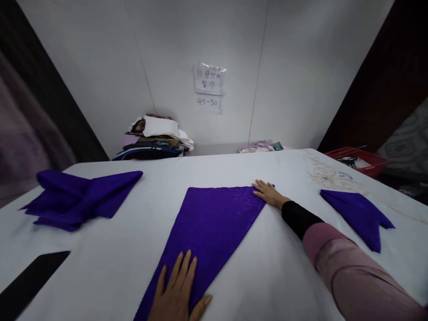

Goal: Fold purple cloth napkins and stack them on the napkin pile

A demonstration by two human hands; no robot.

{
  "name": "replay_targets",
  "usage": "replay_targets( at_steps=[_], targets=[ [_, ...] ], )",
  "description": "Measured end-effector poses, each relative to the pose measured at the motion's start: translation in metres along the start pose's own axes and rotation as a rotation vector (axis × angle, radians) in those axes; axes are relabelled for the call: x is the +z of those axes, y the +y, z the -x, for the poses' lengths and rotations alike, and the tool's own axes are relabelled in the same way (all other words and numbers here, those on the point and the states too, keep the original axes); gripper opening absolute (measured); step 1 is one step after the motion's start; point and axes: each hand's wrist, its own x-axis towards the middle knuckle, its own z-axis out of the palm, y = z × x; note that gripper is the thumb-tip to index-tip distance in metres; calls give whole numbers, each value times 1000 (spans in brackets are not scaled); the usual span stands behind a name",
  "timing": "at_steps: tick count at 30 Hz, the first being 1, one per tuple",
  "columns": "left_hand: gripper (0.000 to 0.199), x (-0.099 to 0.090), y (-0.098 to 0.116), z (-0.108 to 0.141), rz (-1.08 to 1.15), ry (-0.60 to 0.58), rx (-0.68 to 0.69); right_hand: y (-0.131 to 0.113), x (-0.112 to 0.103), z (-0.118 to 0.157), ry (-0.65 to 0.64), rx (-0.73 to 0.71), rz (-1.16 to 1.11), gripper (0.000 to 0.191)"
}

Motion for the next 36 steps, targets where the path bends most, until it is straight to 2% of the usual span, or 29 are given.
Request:
replay_targets(
  at_steps=[5,8,10,16,19,22,30,36],
  targets=[
    [70,-12,7,-1,17,-61,-39,8,-9,-7,22,151,5,51],
    [69,-22,13,-2,78,-131,-78,-15,-14,-3,39,165,15,57],
    [68,-29,16,-4,129,-176,-101,-48,-12,8,35,60,14,60],
    [76,-44,25,-9,243,-251,-175,-176,9,83,-117,-525,-73,62],
    [79,-47,28,-8,258,-265,-196,-211,17,107,-184,-644,-89,63],
    [80,-46,30,-7,259,-264,-205,-220,23,112,-206,-641,-73,64],
    [83,-39,31,-2,235,-237,-212,-214,33,111,-160,-633,-15,64],
    [84,-57,34,34,203,-235,-248,-211,38,111,-137,-634,9,63]
  ],
)
